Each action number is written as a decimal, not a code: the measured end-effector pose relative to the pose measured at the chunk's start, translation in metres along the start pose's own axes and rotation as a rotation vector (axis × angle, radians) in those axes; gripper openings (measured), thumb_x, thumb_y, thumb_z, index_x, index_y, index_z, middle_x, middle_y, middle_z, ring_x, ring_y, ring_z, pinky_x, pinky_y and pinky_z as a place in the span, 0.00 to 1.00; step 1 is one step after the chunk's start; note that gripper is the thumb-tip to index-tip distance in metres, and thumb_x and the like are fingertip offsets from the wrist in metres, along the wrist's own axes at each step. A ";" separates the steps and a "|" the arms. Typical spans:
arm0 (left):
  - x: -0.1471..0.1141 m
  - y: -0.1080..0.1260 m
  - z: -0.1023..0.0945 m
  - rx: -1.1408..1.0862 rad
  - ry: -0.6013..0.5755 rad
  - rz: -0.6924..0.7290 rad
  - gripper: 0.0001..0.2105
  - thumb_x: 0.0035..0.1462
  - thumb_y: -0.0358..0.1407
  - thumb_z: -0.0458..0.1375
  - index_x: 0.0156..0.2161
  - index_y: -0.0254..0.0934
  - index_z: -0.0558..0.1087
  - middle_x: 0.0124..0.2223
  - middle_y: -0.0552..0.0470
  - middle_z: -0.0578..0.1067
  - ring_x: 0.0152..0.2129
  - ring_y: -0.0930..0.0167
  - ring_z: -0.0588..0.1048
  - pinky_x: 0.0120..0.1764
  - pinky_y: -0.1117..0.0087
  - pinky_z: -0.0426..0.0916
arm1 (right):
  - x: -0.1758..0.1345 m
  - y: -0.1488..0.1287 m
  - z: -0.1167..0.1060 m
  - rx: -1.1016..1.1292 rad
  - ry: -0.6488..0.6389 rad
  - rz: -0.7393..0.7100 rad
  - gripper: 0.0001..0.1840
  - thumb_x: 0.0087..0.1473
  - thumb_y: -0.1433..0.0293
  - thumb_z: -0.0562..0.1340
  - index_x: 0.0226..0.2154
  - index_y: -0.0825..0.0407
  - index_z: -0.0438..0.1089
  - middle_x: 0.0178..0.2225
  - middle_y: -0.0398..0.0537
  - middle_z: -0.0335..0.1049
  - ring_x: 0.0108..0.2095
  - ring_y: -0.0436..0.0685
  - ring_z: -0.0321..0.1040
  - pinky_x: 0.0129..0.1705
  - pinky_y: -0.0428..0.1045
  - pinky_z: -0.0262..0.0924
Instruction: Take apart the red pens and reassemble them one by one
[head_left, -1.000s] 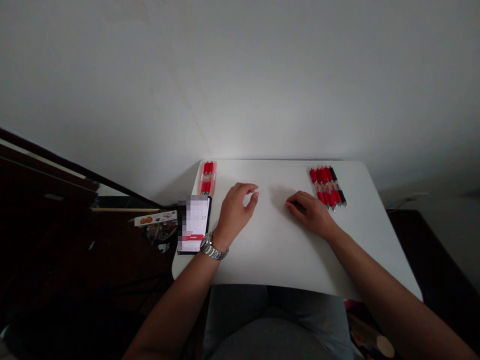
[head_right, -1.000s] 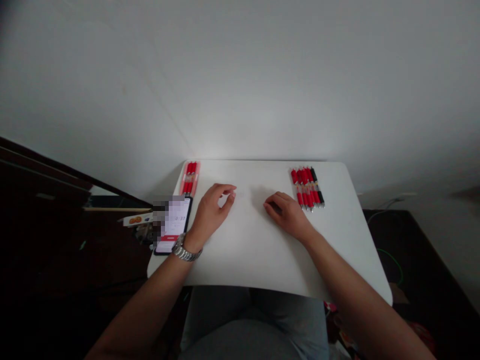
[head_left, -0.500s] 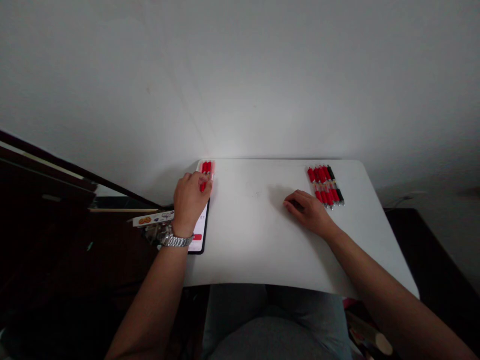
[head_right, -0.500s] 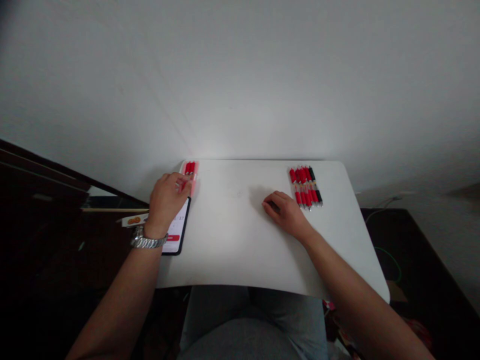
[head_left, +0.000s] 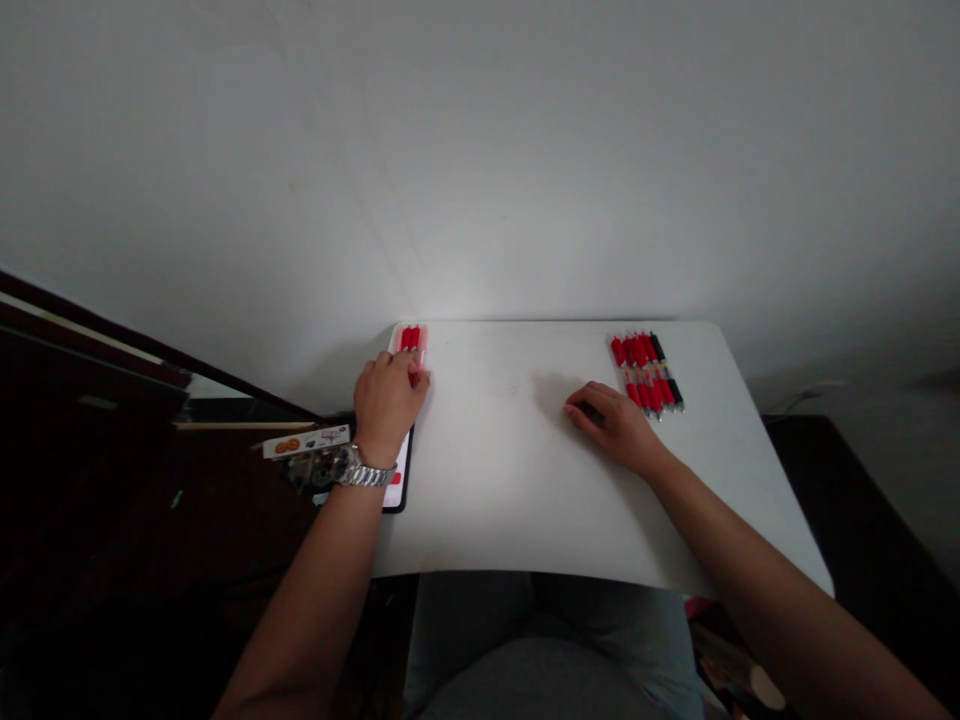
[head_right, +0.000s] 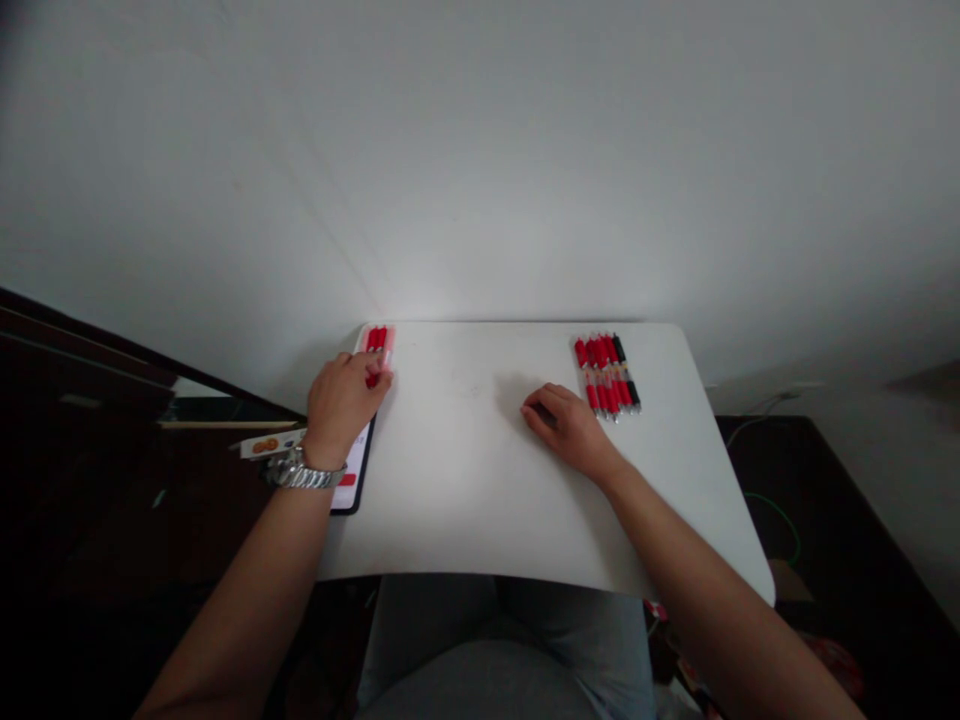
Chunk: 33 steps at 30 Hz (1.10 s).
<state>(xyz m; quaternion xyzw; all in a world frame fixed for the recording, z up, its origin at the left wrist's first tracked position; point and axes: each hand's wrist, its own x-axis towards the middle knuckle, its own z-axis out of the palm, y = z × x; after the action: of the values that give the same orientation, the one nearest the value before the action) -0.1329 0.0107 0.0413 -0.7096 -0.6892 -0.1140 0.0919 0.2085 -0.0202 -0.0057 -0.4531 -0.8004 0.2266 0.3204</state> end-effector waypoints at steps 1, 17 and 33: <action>0.000 0.000 0.000 0.010 -0.005 0.002 0.08 0.62 0.40 0.56 0.39 0.38 0.74 0.39 0.43 0.75 0.35 0.58 0.73 0.39 0.60 0.66 | 0.000 0.000 0.000 0.001 -0.001 0.000 0.09 0.66 0.64 0.58 0.36 0.50 0.70 0.32 0.49 0.70 0.34 0.57 0.68 0.37 0.52 0.64; 0.001 0.024 -0.004 -0.274 0.017 0.069 0.05 0.64 0.37 0.57 0.37 0.39 0.73 0.40 0.45 0.75 0.39 0.60 0.75 0.44 0.59 0.70 | 0.000 -0.002 -0.002 0.008 0.003 0.005 0.10 0.66 0.64 0.57 0.36 0.50 0.70 0.32 0.49 0.70 0.34 0.57 0.68 0.37 0.53 0.64; -0.020 0.091 0.001 -0.666 -0.180 0.311 0.04 0.69 0.35 0.53 0.43 0.40 0.69 0.40 0.50 0.74 0.36 0.68 0.75 0.41 0.67 0.71 | 0.000 -0.001 -0.002 0.031 0.016 -0.004 0.08 0.66 0.66 0.58 0.35 0.51 0.69 0.32 0.49 0.70 0.33 0.57 0.68 0.37 0.52 0.62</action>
<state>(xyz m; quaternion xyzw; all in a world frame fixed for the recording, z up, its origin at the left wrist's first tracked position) -0.0426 -0.0115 0.0367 -0.8038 -0.5038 -0.2538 -0.1886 0.2092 -0.0202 -0.0039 -0.4480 -0.7952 0.2348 0.3344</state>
